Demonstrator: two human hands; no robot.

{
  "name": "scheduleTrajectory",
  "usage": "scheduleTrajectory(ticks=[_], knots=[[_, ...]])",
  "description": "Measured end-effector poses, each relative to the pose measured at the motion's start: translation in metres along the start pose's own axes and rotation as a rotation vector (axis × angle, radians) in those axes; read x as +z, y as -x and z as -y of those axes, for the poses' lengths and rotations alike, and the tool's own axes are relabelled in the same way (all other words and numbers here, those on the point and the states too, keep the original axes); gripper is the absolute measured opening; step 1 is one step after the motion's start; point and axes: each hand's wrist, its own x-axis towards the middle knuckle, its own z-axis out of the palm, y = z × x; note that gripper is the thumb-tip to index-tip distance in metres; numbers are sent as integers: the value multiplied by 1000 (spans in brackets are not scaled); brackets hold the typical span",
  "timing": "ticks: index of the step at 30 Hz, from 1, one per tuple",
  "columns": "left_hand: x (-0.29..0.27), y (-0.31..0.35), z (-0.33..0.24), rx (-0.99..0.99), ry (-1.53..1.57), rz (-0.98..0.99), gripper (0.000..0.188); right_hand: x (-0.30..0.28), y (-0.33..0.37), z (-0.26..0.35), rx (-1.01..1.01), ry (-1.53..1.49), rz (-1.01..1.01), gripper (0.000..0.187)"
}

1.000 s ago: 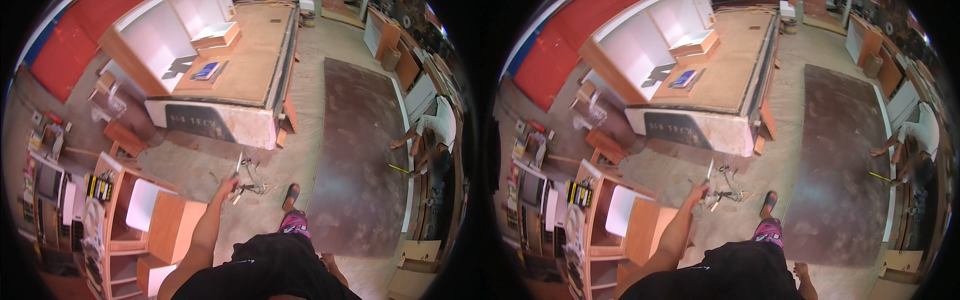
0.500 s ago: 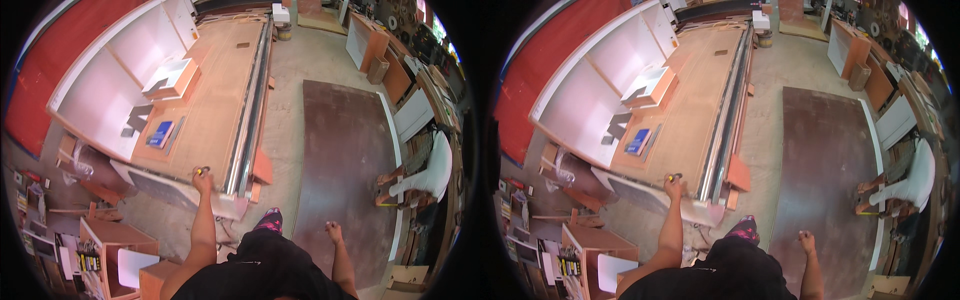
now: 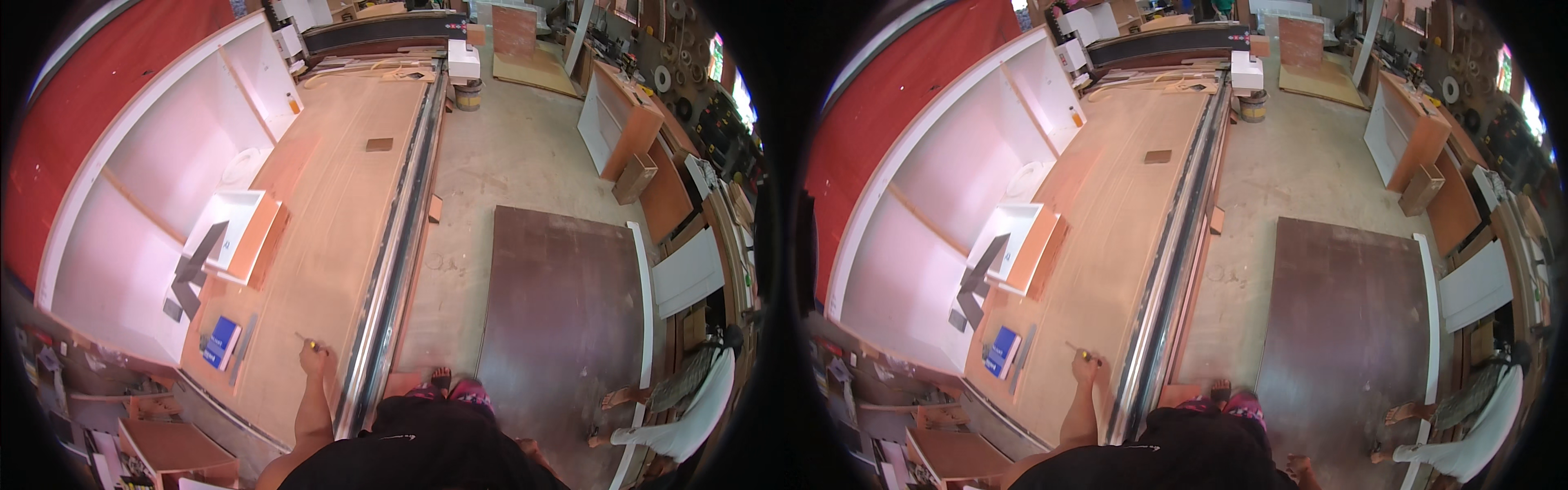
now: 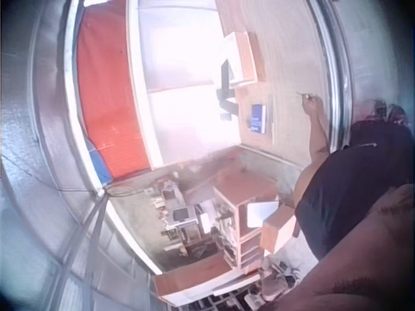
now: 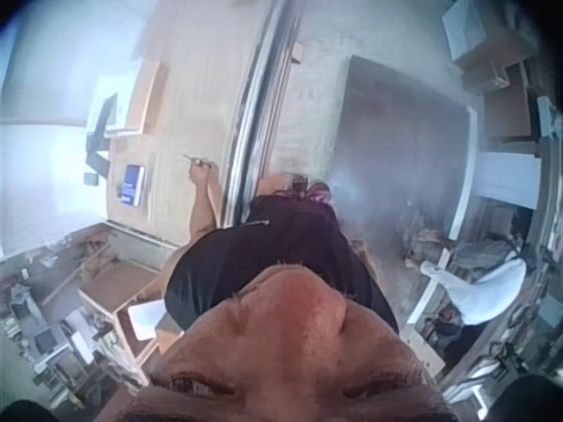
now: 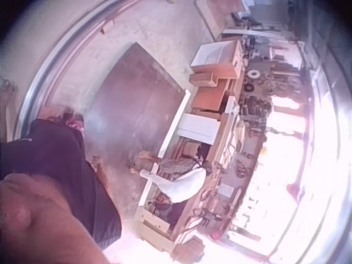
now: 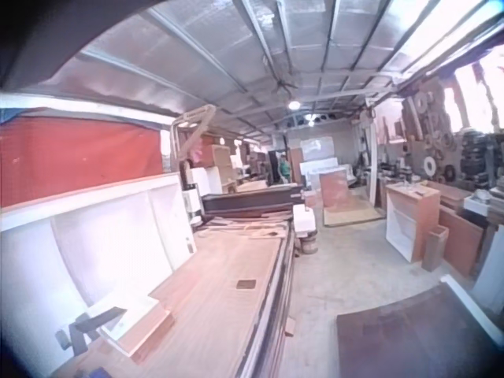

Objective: The person walks through a cluttered workshop and begins assembling a white cabinet. They use a screwdriver to attach hinges to the cabinet doors, repeatedly opening and closing them to check alignment.

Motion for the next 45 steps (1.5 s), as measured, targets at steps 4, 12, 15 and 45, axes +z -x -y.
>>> scheduleTrajectory(ticks=[4,12,15,45], knots=[[77,-104,-188,119,43,271,22,-42,-62,133,128,-364,-52,35],[369,-255,-385,422,-140,902,35,-187,-334,332,200,-456,-58,33],[456,-292,-343,269,-342,1135,38,-261,-410,431,237,-517,-134,33],[1058,-966,-1190,115,-306,1455,34,-752,-1067,922,-118,135,-124,50]])
